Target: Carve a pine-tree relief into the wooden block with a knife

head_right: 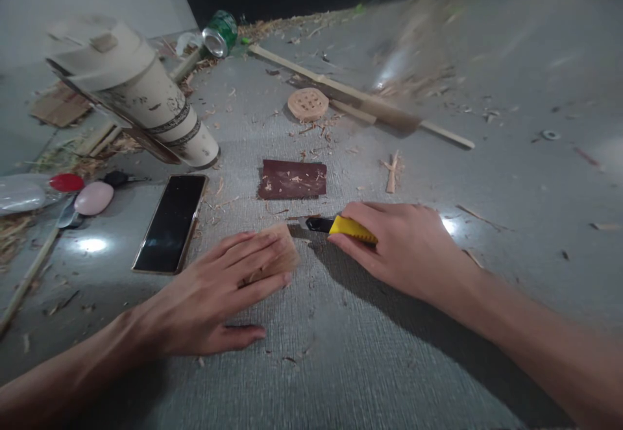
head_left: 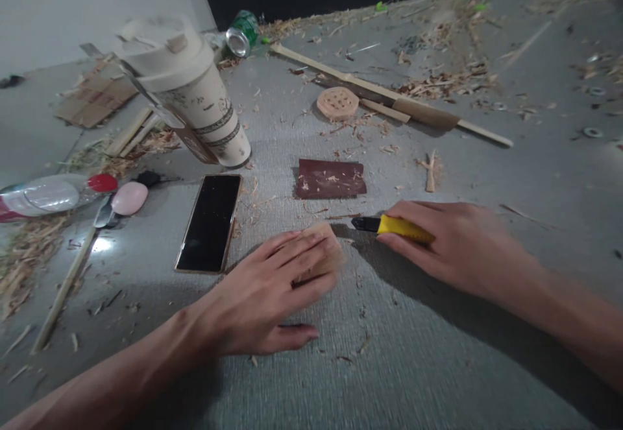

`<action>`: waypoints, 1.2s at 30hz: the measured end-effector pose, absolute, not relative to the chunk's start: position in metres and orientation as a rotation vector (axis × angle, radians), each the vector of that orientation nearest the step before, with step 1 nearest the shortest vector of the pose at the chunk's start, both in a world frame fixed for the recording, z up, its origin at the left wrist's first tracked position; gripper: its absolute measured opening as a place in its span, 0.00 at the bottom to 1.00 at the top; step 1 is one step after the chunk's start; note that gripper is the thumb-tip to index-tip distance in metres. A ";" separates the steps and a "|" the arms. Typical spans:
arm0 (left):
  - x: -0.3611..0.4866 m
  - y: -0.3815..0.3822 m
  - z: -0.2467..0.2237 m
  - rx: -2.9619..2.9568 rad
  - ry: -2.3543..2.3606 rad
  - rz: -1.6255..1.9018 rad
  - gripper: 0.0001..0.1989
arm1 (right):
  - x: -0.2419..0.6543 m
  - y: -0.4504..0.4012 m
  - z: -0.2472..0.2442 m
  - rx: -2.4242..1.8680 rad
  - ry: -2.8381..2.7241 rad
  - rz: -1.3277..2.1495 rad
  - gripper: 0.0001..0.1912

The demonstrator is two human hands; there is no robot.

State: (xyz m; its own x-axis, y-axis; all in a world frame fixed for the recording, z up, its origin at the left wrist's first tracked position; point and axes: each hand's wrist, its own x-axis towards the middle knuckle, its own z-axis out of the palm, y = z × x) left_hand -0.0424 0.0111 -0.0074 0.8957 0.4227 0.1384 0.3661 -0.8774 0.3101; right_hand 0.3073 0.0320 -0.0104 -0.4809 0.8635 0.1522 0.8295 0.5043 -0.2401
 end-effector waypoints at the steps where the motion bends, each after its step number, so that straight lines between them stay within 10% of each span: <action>1: -0.042 0.011 -0.007 2.793 0.592 0.276 0.32 | 0.307 0.032 -0.010 -1.437 -2.495 0.201 0.23; 13: -0.045 0.014 -0.004 2.877 0.430 0.552 0.15 | 0.308 0.032 -0.012 -1.444 -2.495 0.200 0.23; 36: -0.038 0.014 -0.003 2.952 0.437 0.538 0.16 | 0.308 0.032 -0.012 -1.435 -2.479 0.205 0.22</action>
State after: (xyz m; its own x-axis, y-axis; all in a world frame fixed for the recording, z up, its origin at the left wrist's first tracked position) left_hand -0.0375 0.0139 -0.0035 0.8958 0.2991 0.3288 0.2602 -0.9526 0.1575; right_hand 0.3083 0.0321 -0.0124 -0.4734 0.8662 0.1600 0.8282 0.4996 -0.2538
